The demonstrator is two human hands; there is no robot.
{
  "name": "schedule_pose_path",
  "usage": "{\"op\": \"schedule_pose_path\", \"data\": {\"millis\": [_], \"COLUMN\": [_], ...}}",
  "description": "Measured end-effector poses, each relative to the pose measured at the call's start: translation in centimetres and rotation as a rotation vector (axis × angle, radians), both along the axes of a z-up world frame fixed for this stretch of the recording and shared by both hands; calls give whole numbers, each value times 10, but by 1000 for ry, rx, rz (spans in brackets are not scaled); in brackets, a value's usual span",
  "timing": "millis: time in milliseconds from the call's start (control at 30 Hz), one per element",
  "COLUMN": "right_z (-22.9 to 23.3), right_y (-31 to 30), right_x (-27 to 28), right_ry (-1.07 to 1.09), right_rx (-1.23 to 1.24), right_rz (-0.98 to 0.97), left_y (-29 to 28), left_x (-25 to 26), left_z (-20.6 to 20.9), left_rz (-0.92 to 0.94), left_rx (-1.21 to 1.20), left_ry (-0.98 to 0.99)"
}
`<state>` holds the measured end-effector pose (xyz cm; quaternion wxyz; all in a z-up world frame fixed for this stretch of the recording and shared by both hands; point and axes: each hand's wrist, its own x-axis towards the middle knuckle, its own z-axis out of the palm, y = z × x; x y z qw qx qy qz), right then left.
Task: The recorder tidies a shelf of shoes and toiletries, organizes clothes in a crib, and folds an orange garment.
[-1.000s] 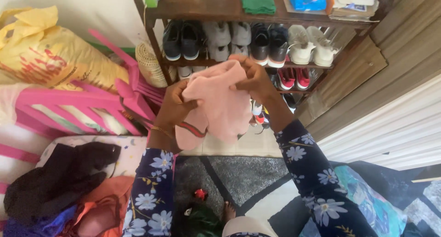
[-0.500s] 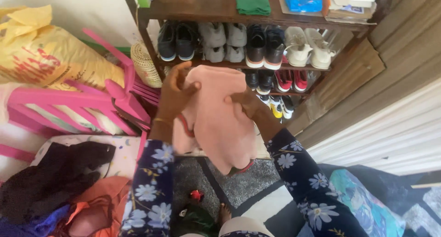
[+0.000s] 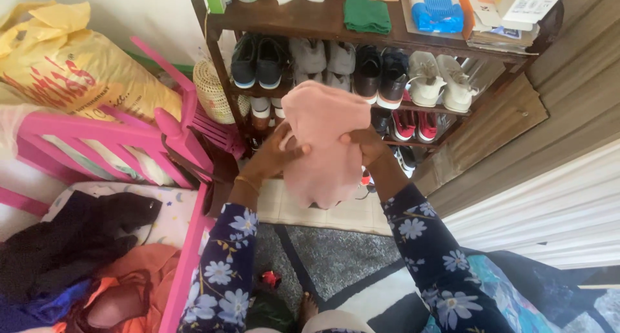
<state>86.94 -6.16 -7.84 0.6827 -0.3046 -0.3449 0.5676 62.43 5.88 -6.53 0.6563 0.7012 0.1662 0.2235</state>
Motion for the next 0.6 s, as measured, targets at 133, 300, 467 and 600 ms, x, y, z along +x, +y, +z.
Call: {"op": "schedule_pose_path", "data": {"millis": [133, 300, 467, 600], "right_z": [19, 23, -5, 28], "right_y": [-8, -8, 7, 14], "right_x": [-8, -26, -14, -31], "right_ry": [138, 314, 307, 142], "right_rx": [32, 66, -72, -77], "right_rz": [114, 175, 120, 15], "left_y": [-9, -16, -27, -34], "left_x": [-3, -1, -5, -14], "left_z": [21, 8, 2, 32], "left_rz": [14, 28, 5, 1], "left_rx": [-188, -168, -187, -320], "left_ry": [-64, -141, -184, -180]}}
